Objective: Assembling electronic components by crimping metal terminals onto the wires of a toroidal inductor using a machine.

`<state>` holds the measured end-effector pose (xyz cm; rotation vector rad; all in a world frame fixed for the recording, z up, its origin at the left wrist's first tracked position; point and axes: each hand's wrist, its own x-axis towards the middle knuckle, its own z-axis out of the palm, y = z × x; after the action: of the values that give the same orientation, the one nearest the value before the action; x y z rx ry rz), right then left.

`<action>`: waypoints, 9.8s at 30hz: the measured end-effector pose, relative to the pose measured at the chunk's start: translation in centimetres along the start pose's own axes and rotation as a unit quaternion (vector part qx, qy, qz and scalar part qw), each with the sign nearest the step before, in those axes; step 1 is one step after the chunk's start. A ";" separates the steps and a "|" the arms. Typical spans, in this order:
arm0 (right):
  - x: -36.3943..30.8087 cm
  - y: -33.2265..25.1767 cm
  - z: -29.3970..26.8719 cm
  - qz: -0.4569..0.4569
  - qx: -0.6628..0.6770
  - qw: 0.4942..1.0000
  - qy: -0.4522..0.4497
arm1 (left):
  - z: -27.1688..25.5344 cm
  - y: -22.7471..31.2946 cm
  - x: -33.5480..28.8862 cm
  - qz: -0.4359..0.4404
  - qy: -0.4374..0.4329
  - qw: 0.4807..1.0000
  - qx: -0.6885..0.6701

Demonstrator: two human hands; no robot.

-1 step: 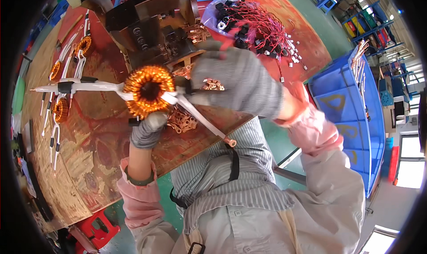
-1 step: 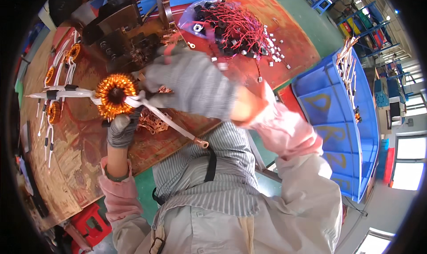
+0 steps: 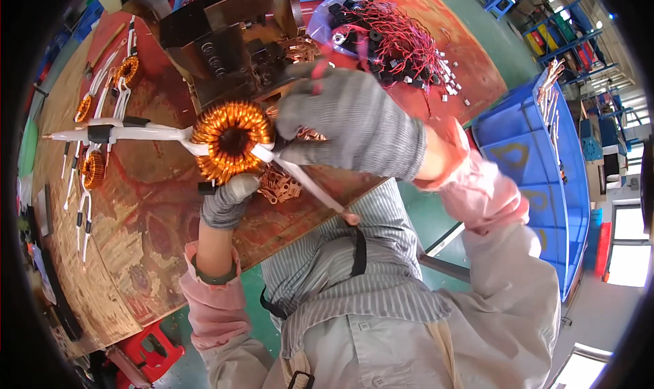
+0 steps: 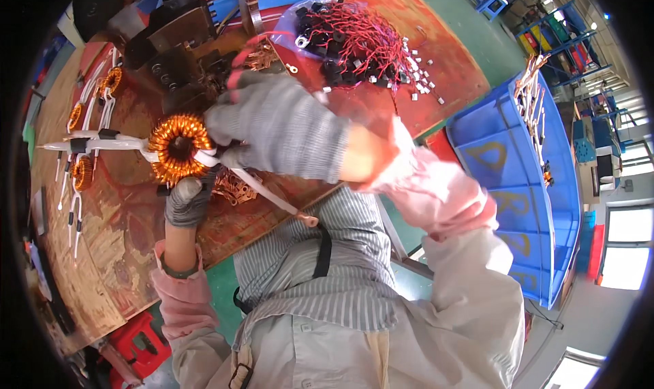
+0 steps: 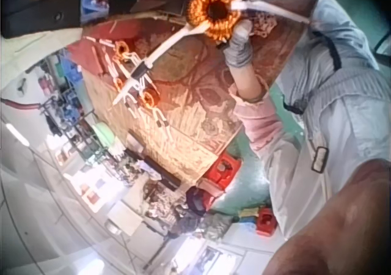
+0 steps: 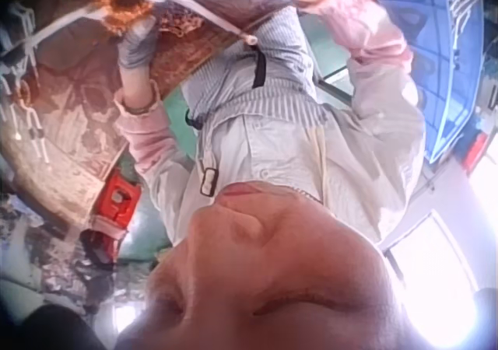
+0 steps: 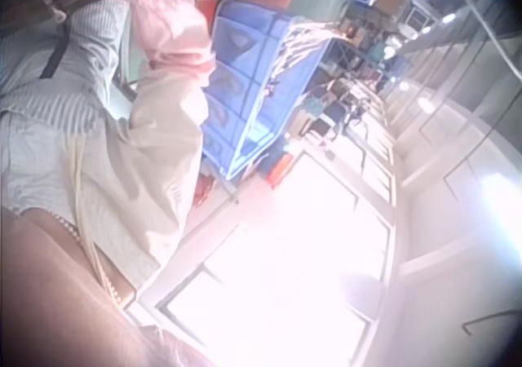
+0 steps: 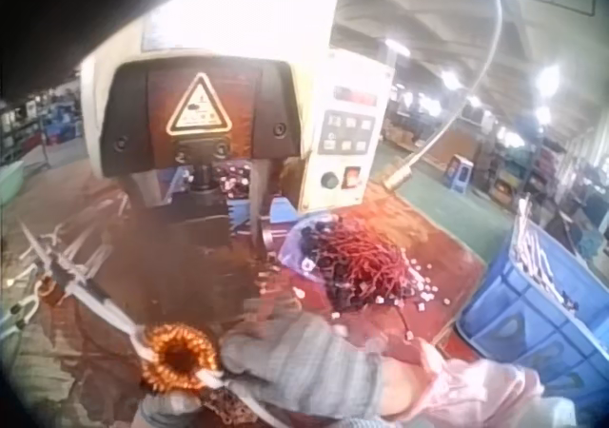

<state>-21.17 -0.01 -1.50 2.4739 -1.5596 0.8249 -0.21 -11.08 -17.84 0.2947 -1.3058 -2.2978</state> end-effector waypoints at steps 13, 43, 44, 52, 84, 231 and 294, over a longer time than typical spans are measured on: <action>6.3 0.3 2.2 -0.071 0.208 0.973 0.072 | 4.3 -0.1 -8.9 0.036 0.052 0.996 0.070; -3.8 3.5 6.8 -0.015 -0.166 0.959 -0.228 | -1.3 6.3 0.9 0.247 0.140 0.930 -0.232; -3.8 3.4 6.8 -0.025 -0.179 0.957 -0.226 | -0.9 6.4 1.0 0.244 0.146 0.930 -0.231; -3.8 3.5 7.3 -0.034 -0.121 0.973 -0.196 | -1.3 6.3 1.2 0.280 0.210 0.921 -0.171; 1.0 4.2 6.2 0.361 0.706 0.582 0.179 | 0.5 5.7 0.1 0.303 0.226 0.925 -0.048; -5.4 5.7 7.4 0.219 0.223 0.949 0.036 | -0.5 8.7 -0.2 0.342 0.187 0.917 -0.077; 0.1 5.0 6.2 0.298 0.568 0.756 0.130 | 1.1 8.8 0.5 0.308 0.093 0.927 -0.194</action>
<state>-23.05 -4.69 -7.66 2.0529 -2.1101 2.7777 1.56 -14.25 -9.79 -0.0366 -0.6872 -1.8649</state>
